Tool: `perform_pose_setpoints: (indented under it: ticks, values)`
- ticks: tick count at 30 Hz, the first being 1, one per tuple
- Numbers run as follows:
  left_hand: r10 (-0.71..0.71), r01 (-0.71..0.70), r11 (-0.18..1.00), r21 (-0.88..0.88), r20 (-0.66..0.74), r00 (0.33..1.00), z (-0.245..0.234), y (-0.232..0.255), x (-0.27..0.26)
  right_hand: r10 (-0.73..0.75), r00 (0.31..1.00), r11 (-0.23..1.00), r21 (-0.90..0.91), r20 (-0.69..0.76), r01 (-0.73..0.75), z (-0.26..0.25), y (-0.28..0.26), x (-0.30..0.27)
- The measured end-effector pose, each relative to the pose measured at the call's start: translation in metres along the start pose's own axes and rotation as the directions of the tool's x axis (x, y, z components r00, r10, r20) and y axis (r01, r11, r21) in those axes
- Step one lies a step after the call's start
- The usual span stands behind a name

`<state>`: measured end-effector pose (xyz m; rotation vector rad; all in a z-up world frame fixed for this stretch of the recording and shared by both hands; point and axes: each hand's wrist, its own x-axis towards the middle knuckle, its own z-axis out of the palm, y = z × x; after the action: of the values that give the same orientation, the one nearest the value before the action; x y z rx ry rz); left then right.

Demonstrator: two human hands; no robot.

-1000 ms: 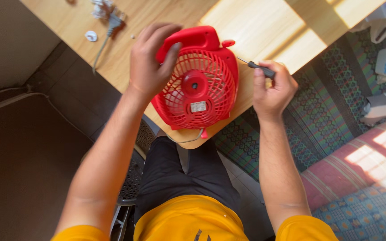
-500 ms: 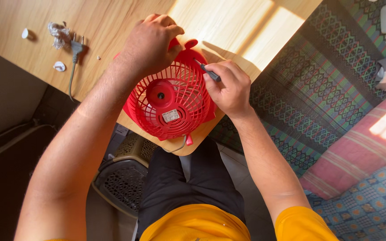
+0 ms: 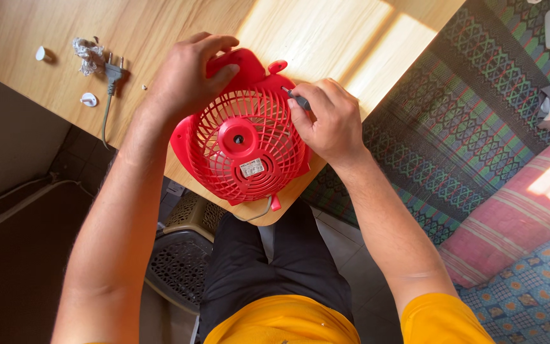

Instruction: The person assembles a small red portable fan on a wooden table. They use a screwdriver to tighten screws on the fan's casing, reattach the front grille, and secure the components. The fan is placed upright on the table after assembly.

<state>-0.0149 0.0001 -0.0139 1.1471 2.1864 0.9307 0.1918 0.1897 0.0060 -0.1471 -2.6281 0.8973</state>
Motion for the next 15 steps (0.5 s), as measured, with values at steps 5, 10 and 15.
perform_pose_setpoints:
  ticks: [5, 10, 15]
  values:
    - [-0.051, 0.050, 0.998, -0.042, -0.029, 0.998, 0.000, -0.006, -0.013, 0.009, 1.000, 0.999, 0.038, 0.015, -0.009, -0.001, 0.004, 0.006]
    - [-0.007, 0.005, 1.000, -0.021, -0.088, 0.996, 0.001, -0.009, -0.020, -0.085, 0.996, 0.996, 0.014, 0.012, 0.085, 0.000, 0.007, 0.007]
    - [0.006, -0.006, 1.000, 0.003, -0.108, 0.994, 0.001, -0.007, -0.023, -0.071, 0.996, 0.997, 0.009, 0.060, 0.071, -0.005, 0.008, 0.007]
